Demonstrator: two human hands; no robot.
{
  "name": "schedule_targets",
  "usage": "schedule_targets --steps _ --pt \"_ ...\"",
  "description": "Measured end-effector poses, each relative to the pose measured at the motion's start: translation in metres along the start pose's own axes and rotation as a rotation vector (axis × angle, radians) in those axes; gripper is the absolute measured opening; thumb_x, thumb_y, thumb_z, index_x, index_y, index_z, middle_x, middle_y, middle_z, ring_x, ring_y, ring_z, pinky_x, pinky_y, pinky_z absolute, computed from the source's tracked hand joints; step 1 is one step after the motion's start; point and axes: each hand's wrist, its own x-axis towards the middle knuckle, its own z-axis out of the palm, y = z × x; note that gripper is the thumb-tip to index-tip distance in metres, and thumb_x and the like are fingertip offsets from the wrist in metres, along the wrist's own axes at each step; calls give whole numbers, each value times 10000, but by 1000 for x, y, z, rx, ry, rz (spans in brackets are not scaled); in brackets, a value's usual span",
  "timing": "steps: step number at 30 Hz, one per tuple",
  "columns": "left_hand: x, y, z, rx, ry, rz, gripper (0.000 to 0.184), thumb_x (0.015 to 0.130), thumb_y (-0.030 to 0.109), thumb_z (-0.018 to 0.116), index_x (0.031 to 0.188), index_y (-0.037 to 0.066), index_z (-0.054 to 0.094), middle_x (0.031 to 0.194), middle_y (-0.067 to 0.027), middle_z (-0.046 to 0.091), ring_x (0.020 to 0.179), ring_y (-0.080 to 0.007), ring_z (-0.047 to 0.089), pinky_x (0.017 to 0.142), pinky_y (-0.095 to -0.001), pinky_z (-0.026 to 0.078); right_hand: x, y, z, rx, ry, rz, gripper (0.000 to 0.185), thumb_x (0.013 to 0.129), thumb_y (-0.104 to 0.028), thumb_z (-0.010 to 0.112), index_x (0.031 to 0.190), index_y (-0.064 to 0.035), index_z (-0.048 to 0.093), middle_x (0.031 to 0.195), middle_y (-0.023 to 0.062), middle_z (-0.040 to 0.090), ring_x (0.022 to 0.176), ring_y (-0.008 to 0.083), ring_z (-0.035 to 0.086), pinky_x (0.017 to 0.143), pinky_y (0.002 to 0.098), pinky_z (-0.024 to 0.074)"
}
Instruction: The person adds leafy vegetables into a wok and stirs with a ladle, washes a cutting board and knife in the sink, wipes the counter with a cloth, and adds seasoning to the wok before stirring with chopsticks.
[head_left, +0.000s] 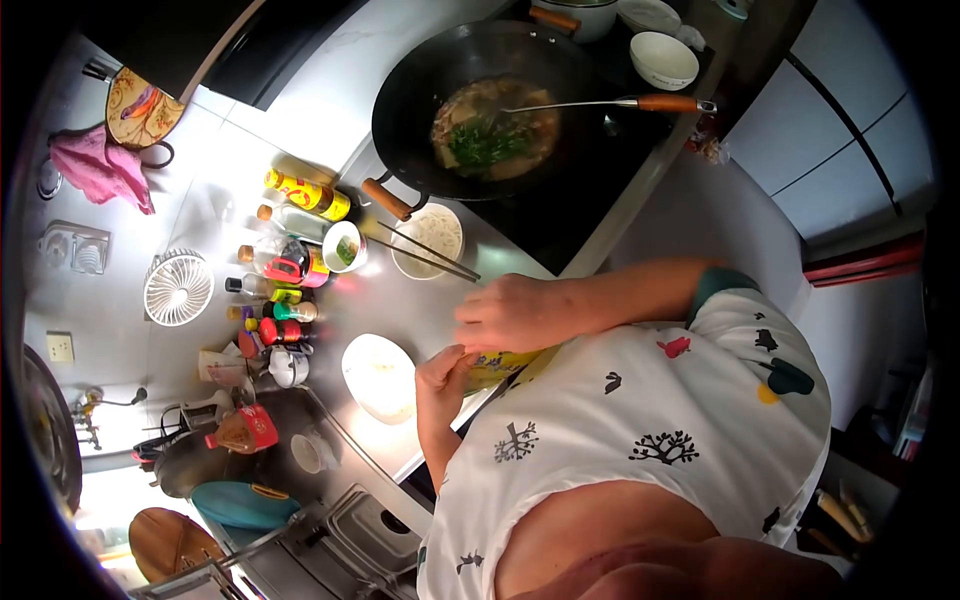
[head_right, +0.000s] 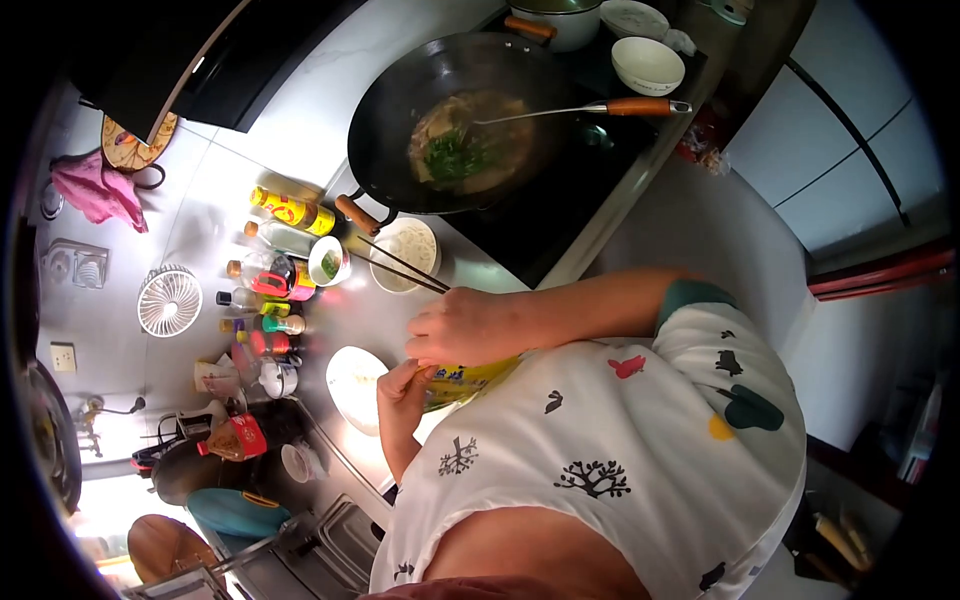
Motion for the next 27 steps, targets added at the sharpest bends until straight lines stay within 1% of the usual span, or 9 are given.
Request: schedule_targets --steps 3,6,9,12,15,18,21,24,27 --pt "0 3 10 -11 -1 -34 63 872 -5 621 931 -19 636 700 -36 576 668 -73 457 624 -215 410 -12 4 -8 -12 -22 -49 126 793 -182 634 792 -82 557 742 26 489 730 206 580 566 320 481" --pt "-4 2 18 -30 46 -76 87 877 -8 614 956 -21 650 729 -33 609 691 -70 483 640 -218 423 -17 9 -18 76 -25 -110 171 804 -214 637 796 -68 550 751 26 498 761 216 582 570 323 482" --pt "-8 5 21 -50 84 -108 114 883 -8 608 983 -20 662 759 -29 636 717 -71 510 660 -222 436 -19 11 -18 234 129 -106 214 802 -240 647 831 -54 546 816 55 519 765 226 594 590 325 488" --pt "-11 13 24 -35 87 -106 127 887 -6 607 998 -26 663 765 -27 640 724 -71 517 665 -221 439 -16 11 -37 153 -145 126 250 796 -264 675 896 -72 550 819 63 510 786 230 589 574 339 478" --pt "-12 12 27 28 55 -97 140 881 -11 608 1009 -24 662 758 -36 634 715 -72 513 658 -220 433 -10 12 -26 57 -574 174 312 799 -328 687 949 -87 558 826 69 528 774 237 606 577 332 493" --pt "-17 2 23 61 61 -98 153 872 -16 612 1017 -18 660 741 -51 620 700 -72 504 645 -221 428 -16 18 -23 184 -239 -90 303 828 -354 664 926 -86 562 791 59 524 700 236 603 550 338 493" --pt "-21 2 23 -16 92 -131 153 872 -20 609 1016 -12 659 732 -51 616 686 -70 500 634 -222 430 -8 8 -42 165 -430 73 245 826 -279 653 908 -69 558 768 61 503 667 238 587 562 332 498" --pt "-15 12 23 53 64 -90 136 877 -2 622 1006 -24 658 739 -32 624 684 -66 497 626 -226 431 -2 8 -26 108 -475 33 196 834 -198 626 982 -76 583 777 59 507 707 233 598 600 325 502" --pt "-20 -7 16 -75 97 -148 134 882 23 634 1002 -31 659 757 -16 634 693 -64 504 634 -226 434 1 11 -42 253 -261 -79 191 816 -135 637 987 -63 590 816 60 545 748 243 618 643 326 508"
